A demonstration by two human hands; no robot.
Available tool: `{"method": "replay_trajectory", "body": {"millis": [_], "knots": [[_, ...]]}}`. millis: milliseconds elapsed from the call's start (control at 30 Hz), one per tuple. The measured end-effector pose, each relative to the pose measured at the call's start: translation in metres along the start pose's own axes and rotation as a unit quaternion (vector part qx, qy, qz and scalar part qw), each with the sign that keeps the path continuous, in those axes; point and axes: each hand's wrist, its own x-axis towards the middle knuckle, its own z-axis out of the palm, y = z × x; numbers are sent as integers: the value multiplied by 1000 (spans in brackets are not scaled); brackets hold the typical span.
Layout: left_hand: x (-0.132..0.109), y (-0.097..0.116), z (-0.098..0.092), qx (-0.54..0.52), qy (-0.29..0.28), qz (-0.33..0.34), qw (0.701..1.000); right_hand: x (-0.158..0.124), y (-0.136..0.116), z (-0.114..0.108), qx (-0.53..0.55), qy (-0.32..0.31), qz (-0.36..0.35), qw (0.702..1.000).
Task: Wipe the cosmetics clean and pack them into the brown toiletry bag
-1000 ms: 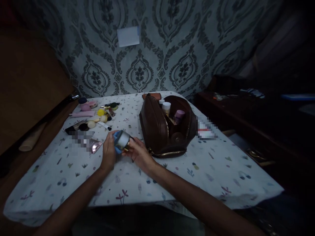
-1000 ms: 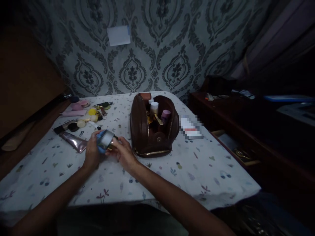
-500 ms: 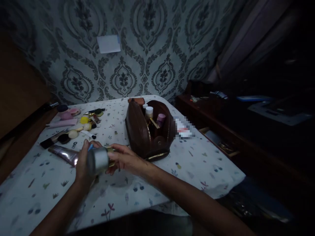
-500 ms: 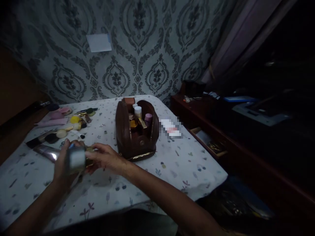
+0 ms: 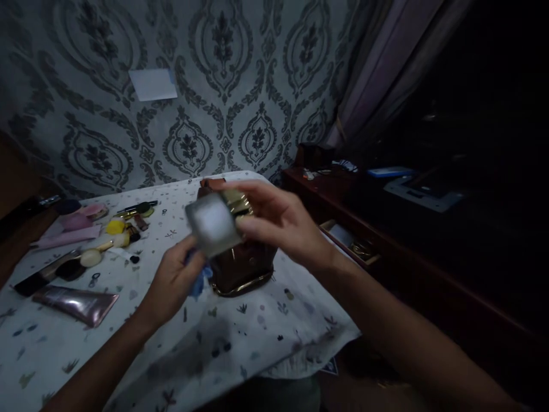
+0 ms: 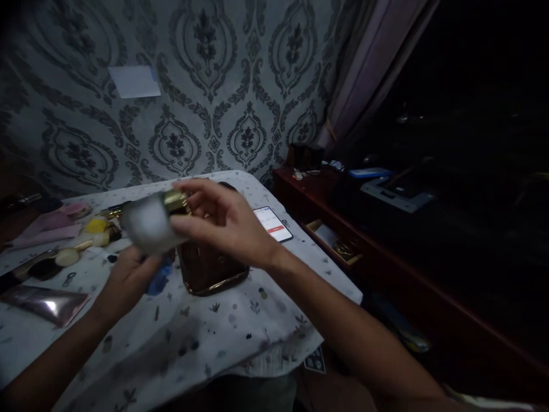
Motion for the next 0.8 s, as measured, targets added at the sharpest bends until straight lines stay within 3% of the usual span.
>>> {"method": "replay_trajectory", "body": {"millis": [67, 133, 200, 267, 433, 533, 667, 800], "knots": [[0, 1, 5, 143, -72, 105, 982, 2, 2, -18, -77, 82, -11, 994], [-2, -2, 8, 253, -80, 190, 945, 4, 7, -33, -173, 111, -18, 978], [-4, -6, 8, 316, -68, 249, 913, 5, 14, -42, -286, 91, -18, 954], [-5, -9, 8, 343, -58, 285, 893, 7, 21, -47, -393, 33, -7, 919], [-5, -11, 7, 358, -59, 303, 881, 17, 31, -40, -502, -154, 34, 850], [-5, -12, 7, 359, -60, 296, 883, 27, 38, -32, -526, -229, 28, 819], [-6, -12, 8, 358, -56, 285, 887, 41, 52, -22, -567, -285, 53, 771], [-6, -12, 8, 339, -53, 278, 897, 49, 65, -16, -596, -291, 84, 744]]}}
